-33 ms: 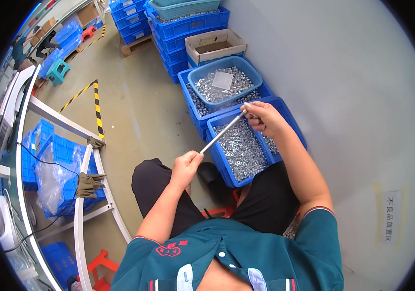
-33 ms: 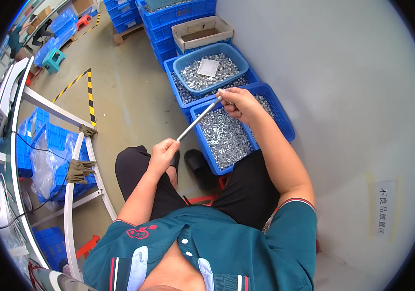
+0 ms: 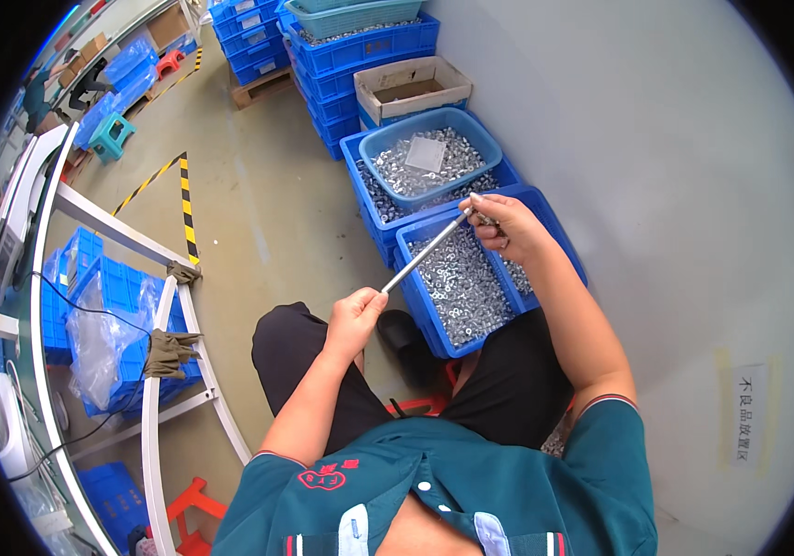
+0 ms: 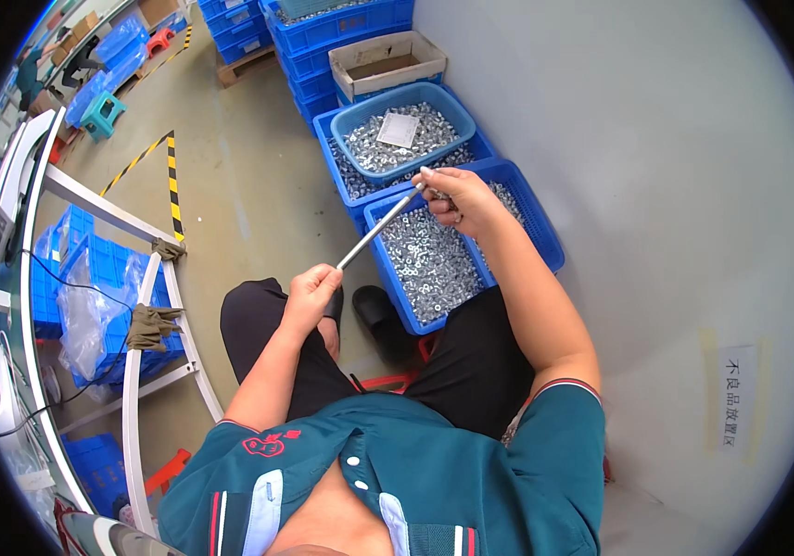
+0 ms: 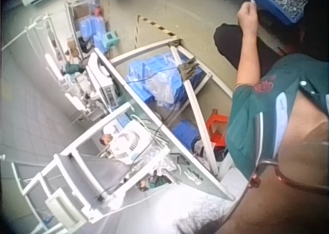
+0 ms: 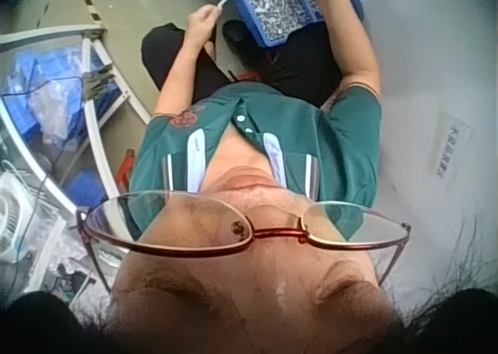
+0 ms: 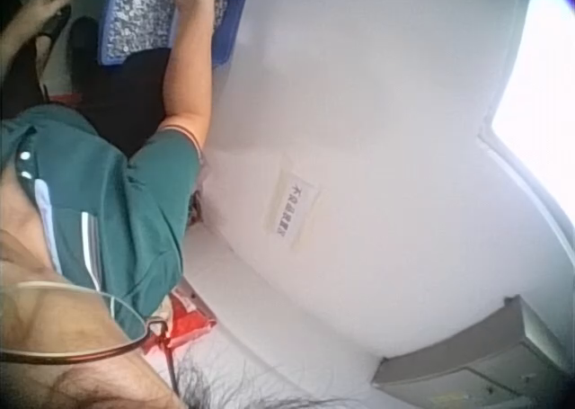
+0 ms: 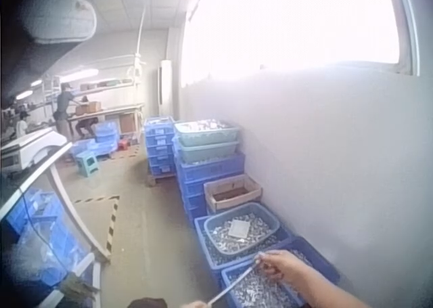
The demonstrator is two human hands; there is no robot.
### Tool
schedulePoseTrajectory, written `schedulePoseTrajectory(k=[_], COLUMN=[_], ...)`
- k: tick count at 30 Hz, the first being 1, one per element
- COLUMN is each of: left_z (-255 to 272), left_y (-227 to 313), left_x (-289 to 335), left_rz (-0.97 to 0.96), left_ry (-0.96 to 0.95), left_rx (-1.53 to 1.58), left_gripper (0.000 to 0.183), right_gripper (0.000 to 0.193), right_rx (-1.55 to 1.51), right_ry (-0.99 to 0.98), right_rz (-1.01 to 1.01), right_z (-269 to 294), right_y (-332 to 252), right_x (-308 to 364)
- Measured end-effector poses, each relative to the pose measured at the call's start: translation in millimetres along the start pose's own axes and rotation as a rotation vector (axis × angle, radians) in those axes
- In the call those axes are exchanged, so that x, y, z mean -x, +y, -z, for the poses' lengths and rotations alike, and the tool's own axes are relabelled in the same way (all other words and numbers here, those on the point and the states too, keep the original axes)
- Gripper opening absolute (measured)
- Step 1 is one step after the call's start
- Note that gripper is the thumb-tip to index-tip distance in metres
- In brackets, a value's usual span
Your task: Threading small metal components onto a thin metal rod in a manufacturing setting.
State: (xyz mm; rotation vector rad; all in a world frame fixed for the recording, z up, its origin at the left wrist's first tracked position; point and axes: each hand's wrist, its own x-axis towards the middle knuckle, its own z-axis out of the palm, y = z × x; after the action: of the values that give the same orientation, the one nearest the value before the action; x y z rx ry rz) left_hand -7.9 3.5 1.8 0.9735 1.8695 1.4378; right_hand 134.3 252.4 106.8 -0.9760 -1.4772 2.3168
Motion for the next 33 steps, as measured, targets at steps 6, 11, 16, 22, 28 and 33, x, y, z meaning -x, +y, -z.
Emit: schedulePoseTrajectory(k=[6, 11, 16, 22, 28, 33], left_z=[2.4, 7.4, 7.5, 8.5, 7.8, 5.3], left_y=[-3.6, -2.2, -2.2, -1.0, 2.6, 4.9], left_x=[-2.4, -0.3, -0.4, 0.9, 1.8, 2.6], left_rz=[0.016, 0.051, 0.047, 0.056, 0.040, 0.036], left_ry=[-0.057, -0.099, -0.093, -0.131, -0.116, -0.075], left_rx=[0.180, 0.216, 0.183, 0.148, 0.110, 0.044], left_gripper=[0.022, 0.022, 0.021, 0.021, 0.022, 0.022], right_gripper=[0.025, 0.021, 0.016, 0.015, 0.018, 0.021], right_rx=[-0.402, -0.400, -0.338, -0.406, -0.225, -0.004], right_ry=[-0.097, -0.032, -0.064, -0.129, -0.093, 0.113], right_rz=[-0.100, -0.096, -0.040, -0.004, 0.046, 0.166], right_z=[13.2, 18.0, 22.3, 24.5, 17.7, 5.0], right_y=[-2.1, -2.2, -0.5, -0.2, -2.5, -2.3], right_x=[-2.9, -4.1, -1.9, 1.6, 4.5, 5.3])
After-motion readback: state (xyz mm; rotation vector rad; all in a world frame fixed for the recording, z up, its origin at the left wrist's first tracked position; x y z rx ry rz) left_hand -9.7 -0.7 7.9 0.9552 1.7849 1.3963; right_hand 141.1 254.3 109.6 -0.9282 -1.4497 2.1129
